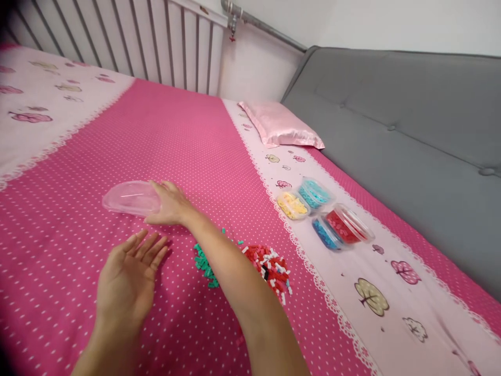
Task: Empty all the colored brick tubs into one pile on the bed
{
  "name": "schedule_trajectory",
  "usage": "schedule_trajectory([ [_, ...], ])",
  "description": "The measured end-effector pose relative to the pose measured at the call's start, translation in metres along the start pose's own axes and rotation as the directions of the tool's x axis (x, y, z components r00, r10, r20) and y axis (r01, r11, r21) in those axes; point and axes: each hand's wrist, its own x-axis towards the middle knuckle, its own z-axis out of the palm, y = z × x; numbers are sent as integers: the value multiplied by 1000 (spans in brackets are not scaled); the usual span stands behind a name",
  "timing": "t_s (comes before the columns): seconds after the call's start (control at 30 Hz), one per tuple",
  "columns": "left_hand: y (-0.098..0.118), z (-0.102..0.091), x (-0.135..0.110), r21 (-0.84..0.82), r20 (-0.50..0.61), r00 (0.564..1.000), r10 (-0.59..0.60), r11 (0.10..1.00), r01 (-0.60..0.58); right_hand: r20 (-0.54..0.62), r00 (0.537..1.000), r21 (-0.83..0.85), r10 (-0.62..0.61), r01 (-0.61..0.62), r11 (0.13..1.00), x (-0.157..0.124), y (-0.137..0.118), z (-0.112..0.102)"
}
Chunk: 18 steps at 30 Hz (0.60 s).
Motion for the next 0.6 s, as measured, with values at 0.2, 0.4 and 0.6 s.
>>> schedule_trajectory([
  [0.2, -4, 4, -4, 37, 15, 999, 32, 999, -33, -44, 999, -348, 11, -26, 937, -23, 8, -80],
  [0.4, -10, 9, -6, 42, 41, 998, 40, 998, -42, -739, 519, -419, 429, -853, 310, -94, 62, -191],
  [0.6, -13, 11, -8, 101, 72, 996, 48, 993, -55, -788, 339, -340, 515, -936, 94, -133, 101, -211],
])
